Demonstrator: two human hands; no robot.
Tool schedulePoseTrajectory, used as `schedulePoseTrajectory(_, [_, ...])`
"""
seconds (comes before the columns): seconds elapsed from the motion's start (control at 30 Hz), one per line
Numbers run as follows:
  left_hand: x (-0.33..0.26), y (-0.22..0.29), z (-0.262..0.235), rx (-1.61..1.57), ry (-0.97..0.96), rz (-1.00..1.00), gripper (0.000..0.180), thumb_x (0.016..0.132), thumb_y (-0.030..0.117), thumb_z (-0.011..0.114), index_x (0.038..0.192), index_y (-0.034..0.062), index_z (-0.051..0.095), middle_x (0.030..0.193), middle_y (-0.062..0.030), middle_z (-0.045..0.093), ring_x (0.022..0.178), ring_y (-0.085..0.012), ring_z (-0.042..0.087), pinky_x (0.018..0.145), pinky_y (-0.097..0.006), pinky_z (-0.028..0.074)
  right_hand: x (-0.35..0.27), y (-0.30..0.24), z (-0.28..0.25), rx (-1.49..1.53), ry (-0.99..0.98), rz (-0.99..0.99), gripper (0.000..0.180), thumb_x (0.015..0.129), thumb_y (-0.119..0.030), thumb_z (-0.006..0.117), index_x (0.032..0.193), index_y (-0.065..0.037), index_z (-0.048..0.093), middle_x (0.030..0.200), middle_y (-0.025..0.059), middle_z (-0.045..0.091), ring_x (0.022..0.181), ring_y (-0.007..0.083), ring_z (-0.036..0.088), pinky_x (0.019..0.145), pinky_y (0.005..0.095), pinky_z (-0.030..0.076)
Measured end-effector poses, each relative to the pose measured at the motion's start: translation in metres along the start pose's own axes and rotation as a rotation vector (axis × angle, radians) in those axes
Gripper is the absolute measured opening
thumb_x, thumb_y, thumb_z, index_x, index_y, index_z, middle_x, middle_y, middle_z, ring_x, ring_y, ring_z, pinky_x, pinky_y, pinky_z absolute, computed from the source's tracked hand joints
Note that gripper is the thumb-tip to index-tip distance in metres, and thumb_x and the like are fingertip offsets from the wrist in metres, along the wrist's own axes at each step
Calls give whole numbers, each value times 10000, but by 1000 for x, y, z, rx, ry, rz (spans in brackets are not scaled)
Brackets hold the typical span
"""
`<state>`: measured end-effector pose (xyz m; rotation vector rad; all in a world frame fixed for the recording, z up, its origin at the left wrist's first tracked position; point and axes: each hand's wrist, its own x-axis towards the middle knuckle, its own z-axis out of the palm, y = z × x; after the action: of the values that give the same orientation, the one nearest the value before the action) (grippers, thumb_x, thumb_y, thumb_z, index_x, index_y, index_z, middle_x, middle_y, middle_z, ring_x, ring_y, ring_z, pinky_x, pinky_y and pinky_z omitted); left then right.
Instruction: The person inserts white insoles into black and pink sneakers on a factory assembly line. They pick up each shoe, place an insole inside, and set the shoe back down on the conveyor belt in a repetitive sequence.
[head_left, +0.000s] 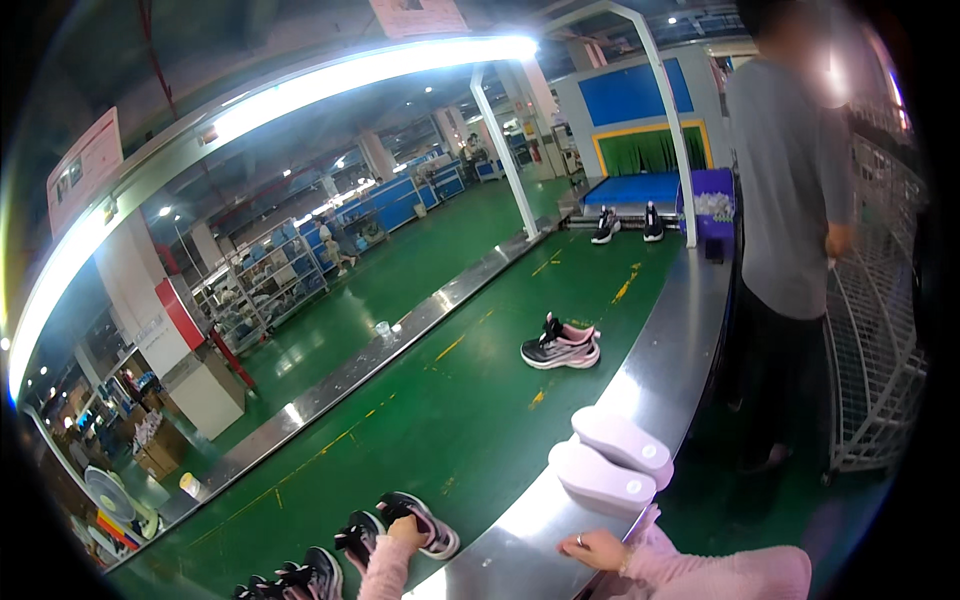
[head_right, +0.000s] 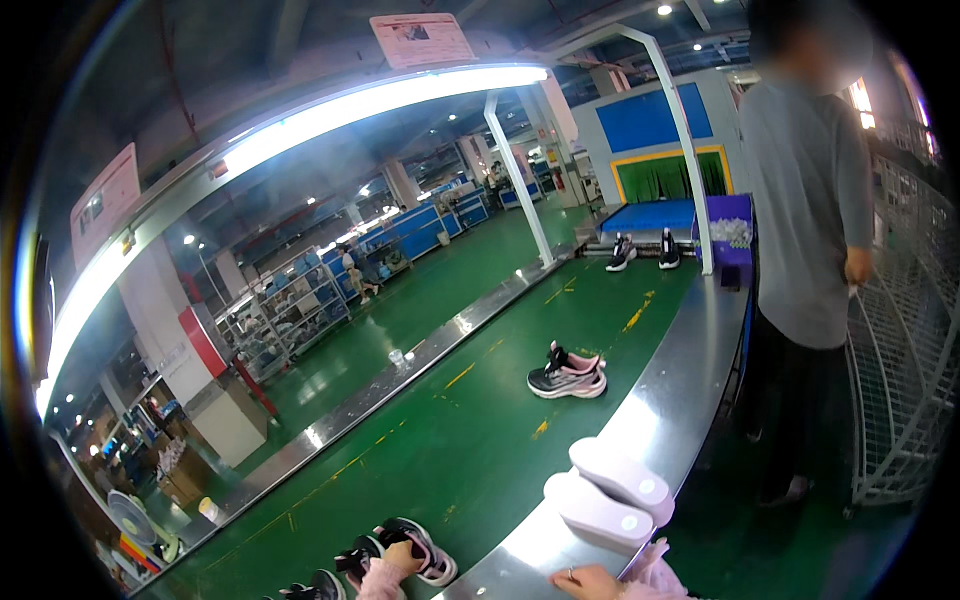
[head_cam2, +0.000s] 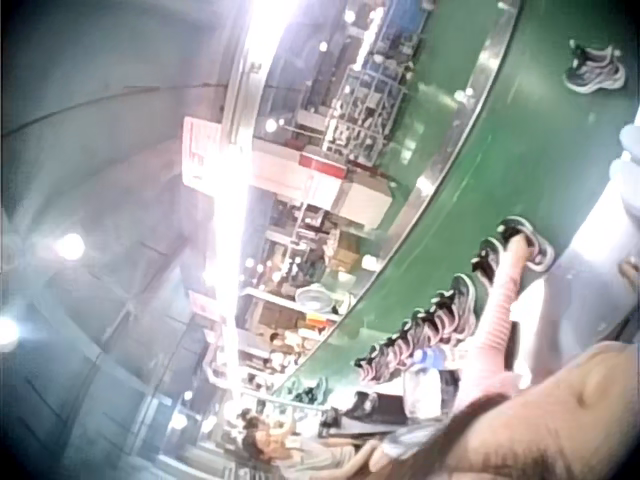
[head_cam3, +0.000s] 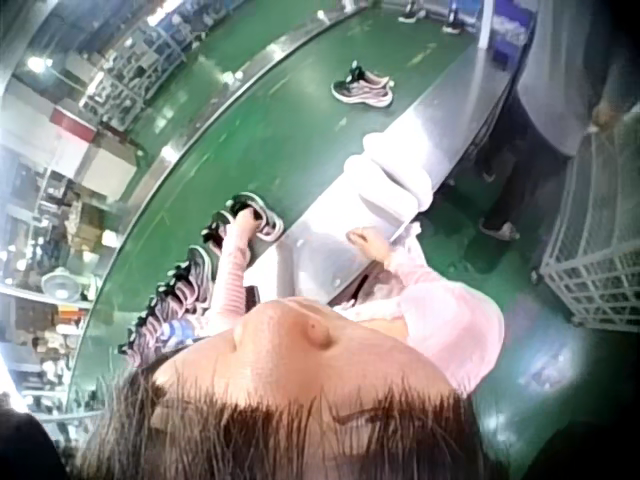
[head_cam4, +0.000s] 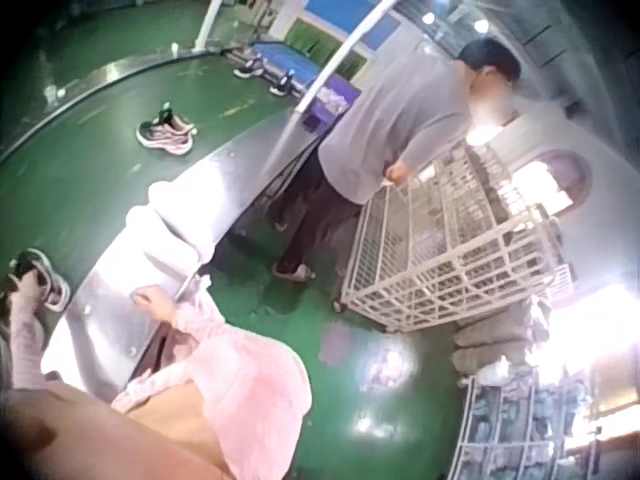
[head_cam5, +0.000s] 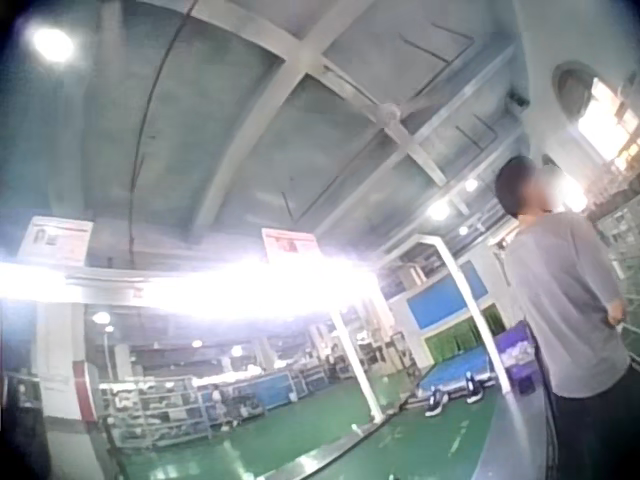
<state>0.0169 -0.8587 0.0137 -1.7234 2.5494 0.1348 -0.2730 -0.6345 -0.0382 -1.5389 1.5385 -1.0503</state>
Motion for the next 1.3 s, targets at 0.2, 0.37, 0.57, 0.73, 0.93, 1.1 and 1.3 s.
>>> schedulePoseTrajectory(0.2, [33, -1, 0, 129, -419, -114, 225, 648, 223, 558, 782, 52, 620, 798, -156, 603, 813, -306, 564, 725, -353, 441, -20, 17, 10, -178, 50, 46, 271, 763, -250, 518, 926, -42, 580, 911, 141, 578, 846, 284, 537, 758, 351, 409])
schedulePoseTrajectory(0.37, [21, -10, -3, 153, -456, -166, 218, 658, 203, 538, 785, 45, 618, 792, -159, 603, 804, -308, 565, 721, -354, 441, -22, 27, 18, -174, 219, -177, 184, 747, -231, 520, 797, -85, 620, 790, 89, 599, 726, 255, 562, 645, 332, 447])
schedulePoseTrajectory(0.57, [-3, -28, -11, 151, -468, -161, 211, 669, 179, 515, 789, 37, 615, 786, -163, 602, 793, -311, 567, 715, -354, 442, -19, 37, 18, -261, 257, -399, 169, 751, -200, 524, 818, -69, 609, 746, 81, 594, 681, 250, 561, 619, 339, 453])
schedulePoseTrajectory(0.73, [-9, -29, -17, 157, -435, -151, 209, 678, 159, 495, 793, 30, 612, 780, -167, 601, 784, -313, 569, 710, -355, 443, -15, 16, -10, -227, 203, -400, 155, 780, -173, 502, 866, -96, 606, 858, 71, 605, 788, 224, 577, 728, 305, 454])
schedulePoseTrajectory(0.93, [-33, -51, -13, 3, -182, -157, 208, 689, 136, 472, 797, 22, 609, 773, -171, 600, 773, -315, 571, 705, -355, 443, -12, 15, -16, -210, 195, -501, 163, 771, -173, 514, 884, -94, 599, 853, 63, 605, 788, 217, 575, 733, 304, 452])
schedulePoseTrajectory(1.1, [-64, -85, 35, -629, 458, -366, 189, 789, 161, 472, 734, 5, 564, 615, -104, 557, 566, -182, 542, 508, -309, 439, -13, -11, -8, -114, 84, -288, 174, 768, -183, 519, 888, -82, 594, 838, 70, 601, 774, 222, 570, 723, 319, 443])
schedulePoseTrajectory(1.3, [-33, -31, 5, -1199, 577, -592, 256, 820, 215, 465, 750, -20, 537, 599, -95, 537, 466, -190, 555, 371, -288, 465, 13, -88, -96, -18, -702, -64, 236, 784, -211, 526, 962, -68, 583, 867, 75, 610, 826, 177, 569, 750, 250, 413])
